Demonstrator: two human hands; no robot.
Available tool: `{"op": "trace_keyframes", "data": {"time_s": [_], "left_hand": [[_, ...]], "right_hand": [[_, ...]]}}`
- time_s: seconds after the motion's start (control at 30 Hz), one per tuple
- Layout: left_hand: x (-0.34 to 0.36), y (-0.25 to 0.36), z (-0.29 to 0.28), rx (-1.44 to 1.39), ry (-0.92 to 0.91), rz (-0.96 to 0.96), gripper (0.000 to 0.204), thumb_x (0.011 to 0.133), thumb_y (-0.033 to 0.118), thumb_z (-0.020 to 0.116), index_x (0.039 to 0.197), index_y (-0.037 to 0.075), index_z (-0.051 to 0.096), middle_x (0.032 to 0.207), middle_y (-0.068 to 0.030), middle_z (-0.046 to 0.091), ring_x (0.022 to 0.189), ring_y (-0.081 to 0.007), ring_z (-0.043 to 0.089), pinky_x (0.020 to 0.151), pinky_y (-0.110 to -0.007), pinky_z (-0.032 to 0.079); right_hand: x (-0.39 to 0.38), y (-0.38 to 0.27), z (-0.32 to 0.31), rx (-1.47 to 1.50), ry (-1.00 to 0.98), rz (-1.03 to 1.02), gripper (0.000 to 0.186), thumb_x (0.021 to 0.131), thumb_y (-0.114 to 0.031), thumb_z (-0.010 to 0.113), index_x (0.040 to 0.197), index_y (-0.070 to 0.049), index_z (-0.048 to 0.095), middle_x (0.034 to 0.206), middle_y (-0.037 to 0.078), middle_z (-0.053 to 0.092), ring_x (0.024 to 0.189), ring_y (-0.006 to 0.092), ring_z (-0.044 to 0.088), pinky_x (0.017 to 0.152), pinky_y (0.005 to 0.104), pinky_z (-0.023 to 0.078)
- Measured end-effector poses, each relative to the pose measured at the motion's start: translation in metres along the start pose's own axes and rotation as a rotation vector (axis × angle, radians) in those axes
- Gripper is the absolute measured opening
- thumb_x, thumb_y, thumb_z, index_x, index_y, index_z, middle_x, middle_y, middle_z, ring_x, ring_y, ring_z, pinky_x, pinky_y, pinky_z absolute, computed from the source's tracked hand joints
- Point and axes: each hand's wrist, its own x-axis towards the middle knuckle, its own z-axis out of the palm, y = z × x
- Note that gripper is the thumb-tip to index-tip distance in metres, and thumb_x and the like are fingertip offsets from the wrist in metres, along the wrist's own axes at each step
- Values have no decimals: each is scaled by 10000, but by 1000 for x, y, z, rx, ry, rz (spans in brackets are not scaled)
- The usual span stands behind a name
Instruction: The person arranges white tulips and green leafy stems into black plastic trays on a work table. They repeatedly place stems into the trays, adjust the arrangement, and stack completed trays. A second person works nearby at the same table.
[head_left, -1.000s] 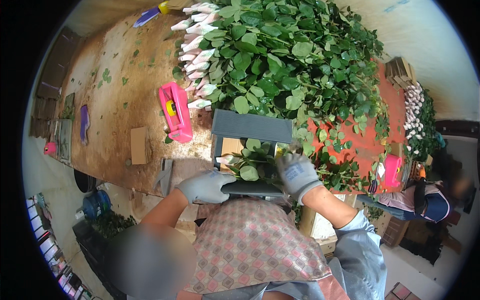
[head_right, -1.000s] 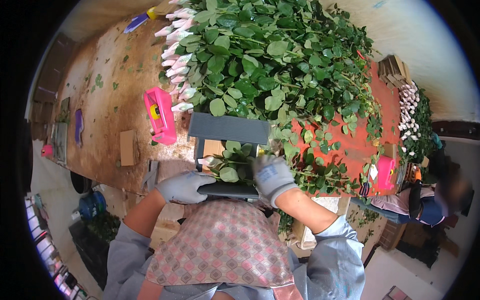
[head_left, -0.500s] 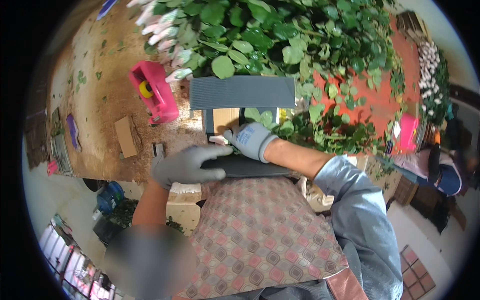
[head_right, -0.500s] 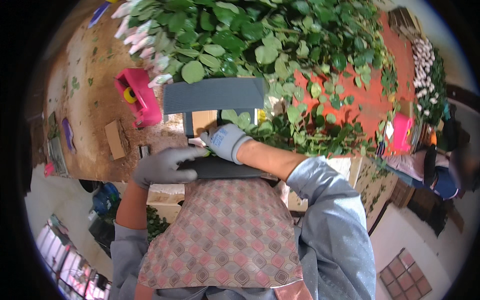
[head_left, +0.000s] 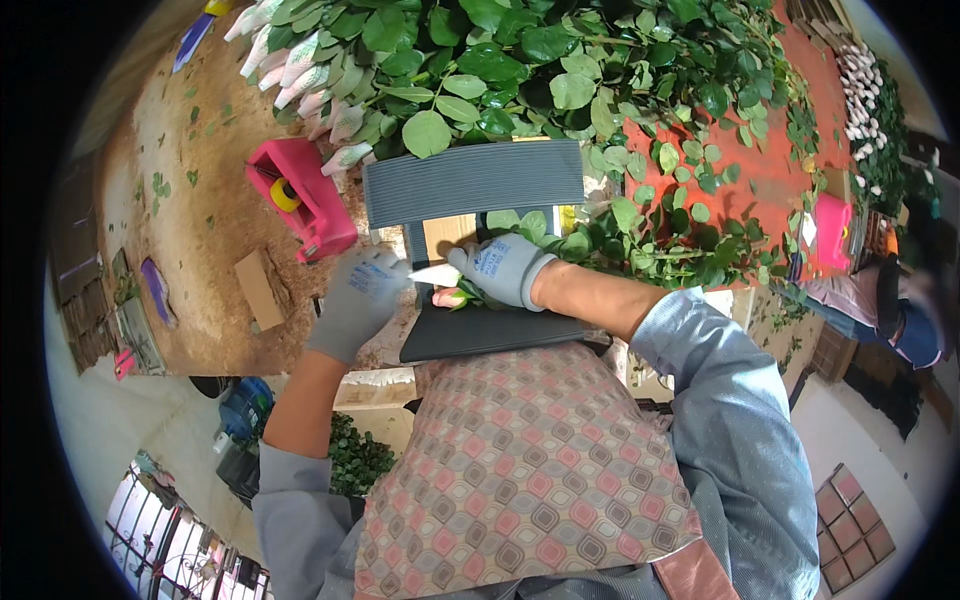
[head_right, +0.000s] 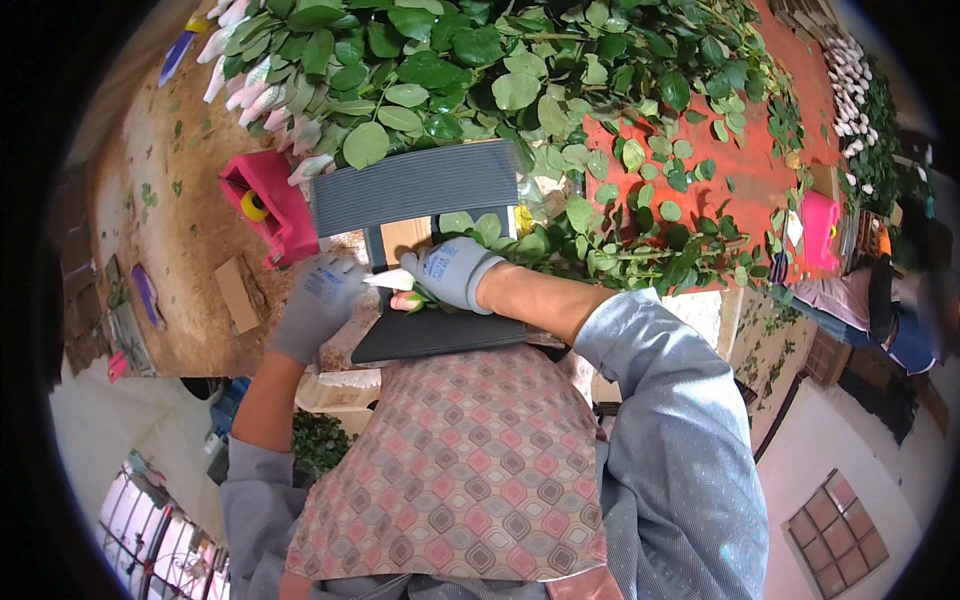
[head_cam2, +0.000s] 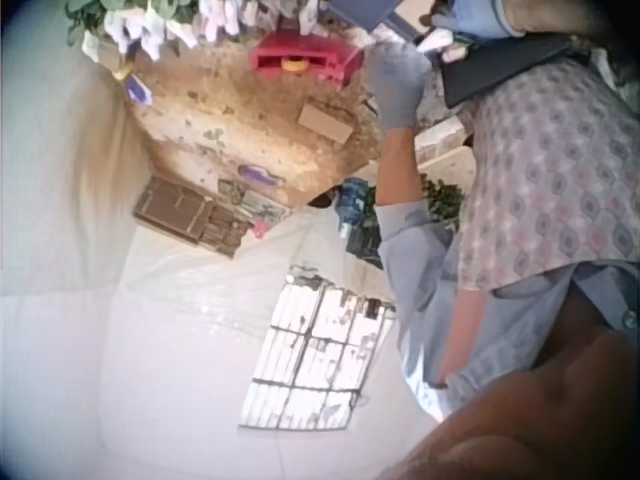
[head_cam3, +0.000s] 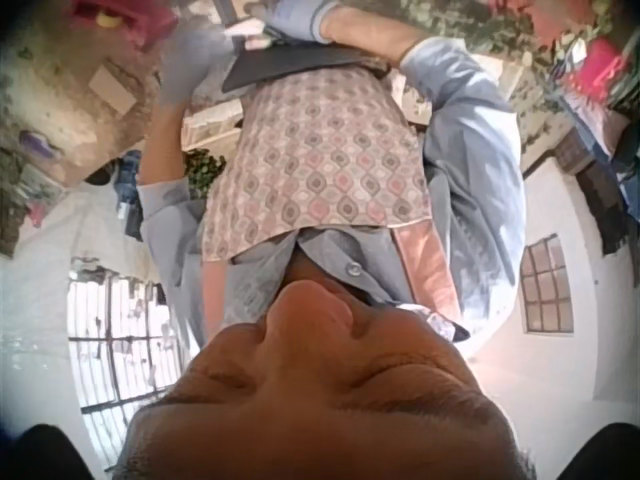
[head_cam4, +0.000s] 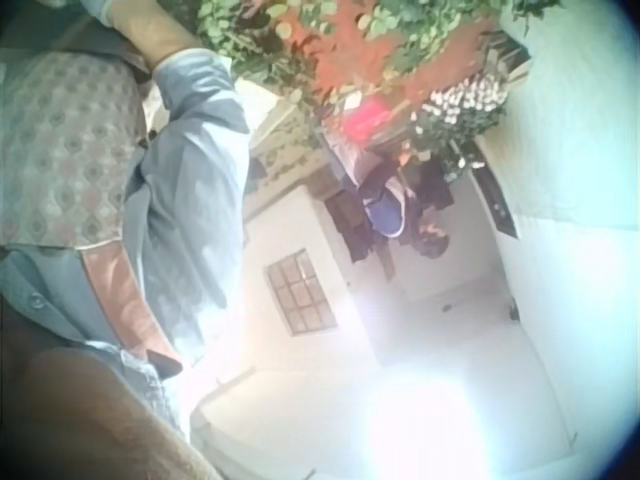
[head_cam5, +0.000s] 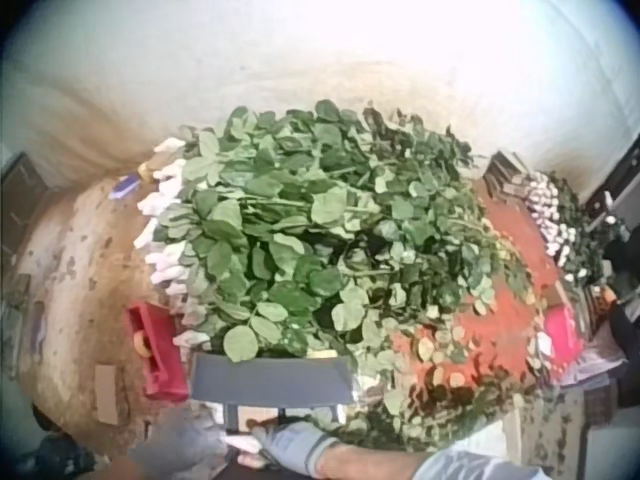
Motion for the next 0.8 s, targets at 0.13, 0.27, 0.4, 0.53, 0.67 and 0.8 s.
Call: {"op": "trace_keyframes", "data": {"time_s": [0.13, 0.27, 0.4, 0.53, 0.67, 0.8], "left_hand": [[-41, -22, -43, 104, -383, -324, 295, 795, 221, 731, 1060, 97, 686, 993, -105, 655, 926, -322, 651, 805, -469, 508], [-36, 20, -79, -398, -167, -113, 643, 801, 392, 821, 1325, 79, 619, 1206, -185, 662, 1116, -376, 644, 921, -452, 523], [-16, 67, -53, -643, -239, 30, 772, 841, 438, 782, 1465, 70, 516, 1398, -259, 573, 1255, -413, 583, 1065, -444, 461], [-2, 70, -35, -605, -444, -94, 840, 860, 498, 728, 1514, 54, 442, 1402, -283, 561, 1258, -429, 572, 1099, -463, 430], [4, 68, -42, -581, -539, -78, 857, 857, 524, 708, 1520, 59, 429, 1405, -271, 565, 1227, -411, 596, 1069, -448, 453], [12, 76, -65, -566, -628, -91, 864, 849, 535, 712, 1518, 66, 431, 1433, -257, 549, 1216, -399, 608, 1054, -434, 464]], "right_hand": [[-2, -9, 4, -27, 52, -5, 319, 965, -164, 513, 1235, 5, 527, 1034, 209, 697, 842, 350, 722, 661, 459, 565], [4, -18, -5, -126, -105, -17, 263, 916, -138, 561, 1140, 0, 566, 914, 172, 710, 762, 314, 721, 581, 462, 548], [8, -21, -18, -116, -152, -9, 252, 923, -157, 569, 1136, -23, 573, 883, 167, 716, 798, 334, 721, 618, 475, 546], [5, -21, -24, -63, -164, 40, 263, 952, -145, 555, 1194, -53, 599, 972, 170, 735, 901, 366, 725, 740, 485, 559], [3, -28, -22, -109, -146, 67, 251, 966, -147, 534, 1187, -51, 608, 977, 169, 737, 914, 365, 725, 742, 481, 561], [3, -29, -25, -111, -153, 67, 264, 974, -169, 528, 1193, -51, 617, 1003, 173, 734, 938, 370, 722, 767, 477, 560]]}}
